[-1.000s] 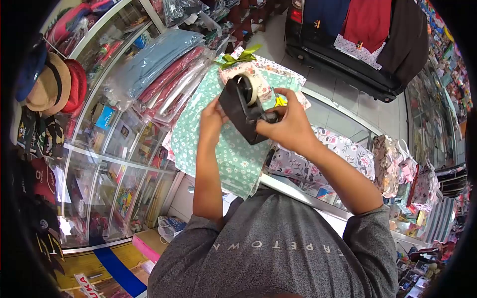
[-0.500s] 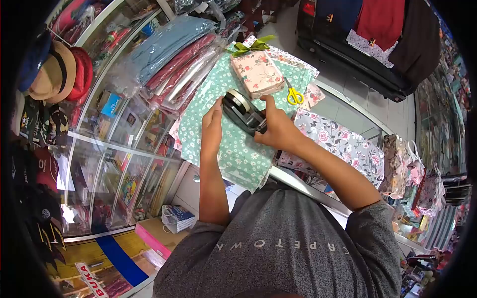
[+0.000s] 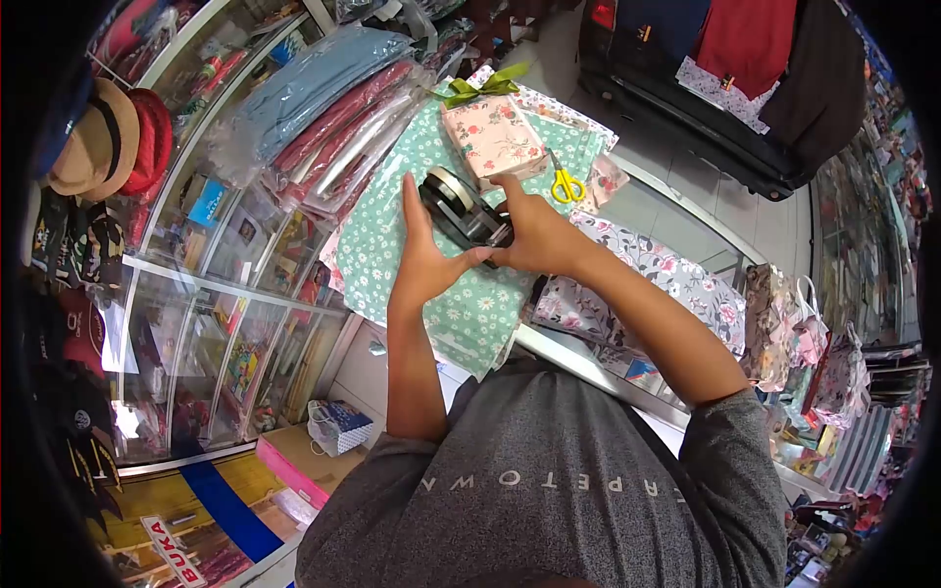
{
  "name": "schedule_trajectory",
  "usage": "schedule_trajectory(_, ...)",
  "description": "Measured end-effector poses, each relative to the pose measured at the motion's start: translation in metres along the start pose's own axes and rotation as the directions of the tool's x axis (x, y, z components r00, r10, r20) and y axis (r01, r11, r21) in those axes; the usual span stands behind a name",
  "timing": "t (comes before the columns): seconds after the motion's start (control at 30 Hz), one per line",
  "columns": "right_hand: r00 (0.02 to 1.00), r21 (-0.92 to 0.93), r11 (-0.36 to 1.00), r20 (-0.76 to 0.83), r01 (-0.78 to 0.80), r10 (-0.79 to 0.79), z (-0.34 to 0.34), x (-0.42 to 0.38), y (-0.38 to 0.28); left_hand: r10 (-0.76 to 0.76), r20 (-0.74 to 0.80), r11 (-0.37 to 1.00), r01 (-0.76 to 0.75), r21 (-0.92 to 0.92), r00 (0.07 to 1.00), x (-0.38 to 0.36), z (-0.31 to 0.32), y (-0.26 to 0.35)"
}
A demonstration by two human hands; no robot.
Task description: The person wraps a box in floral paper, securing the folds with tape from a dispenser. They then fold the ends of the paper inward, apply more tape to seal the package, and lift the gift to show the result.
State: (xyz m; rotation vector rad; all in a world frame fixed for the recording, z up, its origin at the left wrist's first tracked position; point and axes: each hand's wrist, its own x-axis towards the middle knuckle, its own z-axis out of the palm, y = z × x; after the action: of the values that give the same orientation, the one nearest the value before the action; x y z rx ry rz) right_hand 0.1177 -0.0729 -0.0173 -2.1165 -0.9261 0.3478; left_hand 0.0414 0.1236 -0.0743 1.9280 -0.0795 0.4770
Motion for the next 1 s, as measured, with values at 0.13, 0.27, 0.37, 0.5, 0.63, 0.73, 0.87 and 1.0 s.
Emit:
schedule_trajectory(0.13,0.972,-0.052,0.996,0.221,-0.075,0.084,-0.018,-0.003,-0.004,-0.033,0.012,0.999,0.033,-0.012,0.999,-0.008,0.000,0.015)
schedule_trajectory(0.27,0.957,0.055,0.984,0.246,-0.170,0.152,-0.020,0.007,0.001,-0.053,0.056,0.995,0.048,0.091,0.997,-0.013,-0.002,0.024)
schedule_trajectory(0.37,0.952,0.151,0.952,0.190,-0.268,0.238,-0.009,0.018,0.014,-0.076,0.022,0.995,0.074,0.067,0.997,-0.016,0.005,0.032)
schedule_trajectory(0.5,0.926,0.209,0.903,0.123,-0.376,0.357,-0.004,0.026,0.012,-0.084,0.003,0.979,0.081,0.187,0.997,-0.019,0.009,0.039)
schedule_trajectory(0.63,0.866,0.212,0.841,0.183,-0.497,0.466,-0.010,0.033,0.011,-0.091,-0.014,0.977,0.092,0.195,0.996,-0.020,0.013,0.045)
schedule_trajectory(0.73,0.878,0.266,0.838,0.205,-0.476,0.433,-0.009,0.035,0.015,-0.120,-0.028,0.971,0.123,0.205,0.992,-0.021,0.017,0.049)
schedule_trajectory(0.87,0.860,0.302,0.807,0.220,-0.508,0.460,-0.013,0.035,0.008,-0.143,-0.094,0.971,0.158,0.177,0.985,-0.020,0.026,0.049)
schedule_trajectory(1.0,0.816,0.343,0.741,0.257,-0.577,0.517,-0.020,0.036,-0.002,-0.147,-0.128,0.970,0.168,0.178,0.981,-0.019,0.028,0.049)
